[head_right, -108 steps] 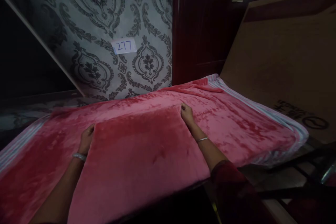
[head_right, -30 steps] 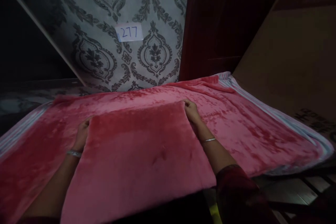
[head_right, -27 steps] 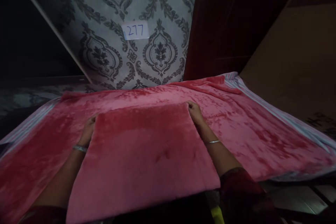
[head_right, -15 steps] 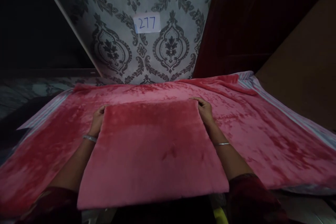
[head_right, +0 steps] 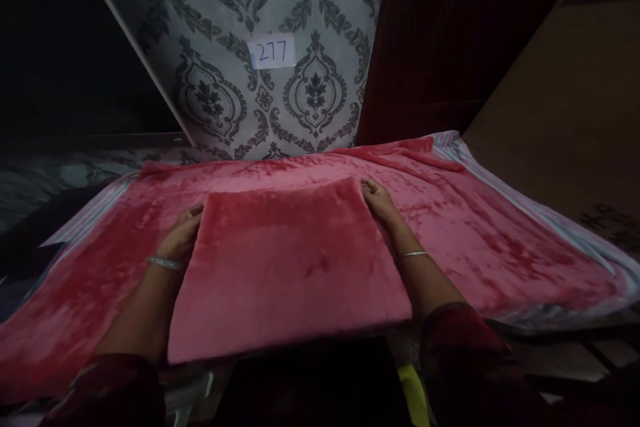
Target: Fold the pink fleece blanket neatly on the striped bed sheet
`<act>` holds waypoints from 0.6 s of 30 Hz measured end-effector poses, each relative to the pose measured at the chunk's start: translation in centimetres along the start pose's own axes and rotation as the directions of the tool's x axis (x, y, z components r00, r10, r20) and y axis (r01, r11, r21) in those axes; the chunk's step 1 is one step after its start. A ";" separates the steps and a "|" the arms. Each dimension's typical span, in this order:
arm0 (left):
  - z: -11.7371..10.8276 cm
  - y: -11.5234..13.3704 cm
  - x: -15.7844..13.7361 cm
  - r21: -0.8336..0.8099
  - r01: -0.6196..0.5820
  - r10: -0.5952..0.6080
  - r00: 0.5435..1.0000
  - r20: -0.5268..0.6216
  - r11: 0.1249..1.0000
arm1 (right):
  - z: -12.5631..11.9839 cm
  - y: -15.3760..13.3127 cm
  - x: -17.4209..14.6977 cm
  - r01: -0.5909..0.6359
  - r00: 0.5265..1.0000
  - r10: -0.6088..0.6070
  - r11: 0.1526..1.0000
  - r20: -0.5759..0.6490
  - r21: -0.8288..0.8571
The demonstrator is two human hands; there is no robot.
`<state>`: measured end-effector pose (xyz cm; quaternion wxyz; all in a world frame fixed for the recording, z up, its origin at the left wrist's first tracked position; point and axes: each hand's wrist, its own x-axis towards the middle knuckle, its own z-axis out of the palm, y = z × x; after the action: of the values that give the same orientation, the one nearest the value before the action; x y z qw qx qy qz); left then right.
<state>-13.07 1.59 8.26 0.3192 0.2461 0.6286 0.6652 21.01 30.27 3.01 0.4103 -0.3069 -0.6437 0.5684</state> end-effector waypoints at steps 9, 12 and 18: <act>-1.0 0.0 -4.3 0.179 0.116 -0.142 0.980 0.140 0.977 | -1.6 -1.8 -4.3 -0.261 0.937 0.269 0.963 0.221 -0.068; -0.6 -0.4 -4.3 0.106 0.097 -0.103 0.994 0.047 0.990 | -1.4 -1.6 -4.3 -0.210 0.966 0.221 0.974 0.135 -0.089; 0.3 -0.9 -4.6 0.103 0.119 -0.115 0.992 -0.045 0.988 | -0.5 -1.0 -4.6 -0.252 0.968 0.250 0.961 -0.034 -0.116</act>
<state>-9.61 -1.60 7.72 0.3320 0.2125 0.6822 0.6158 23.69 26.38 3.14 0.3219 -0.4155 -0.6284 0.5735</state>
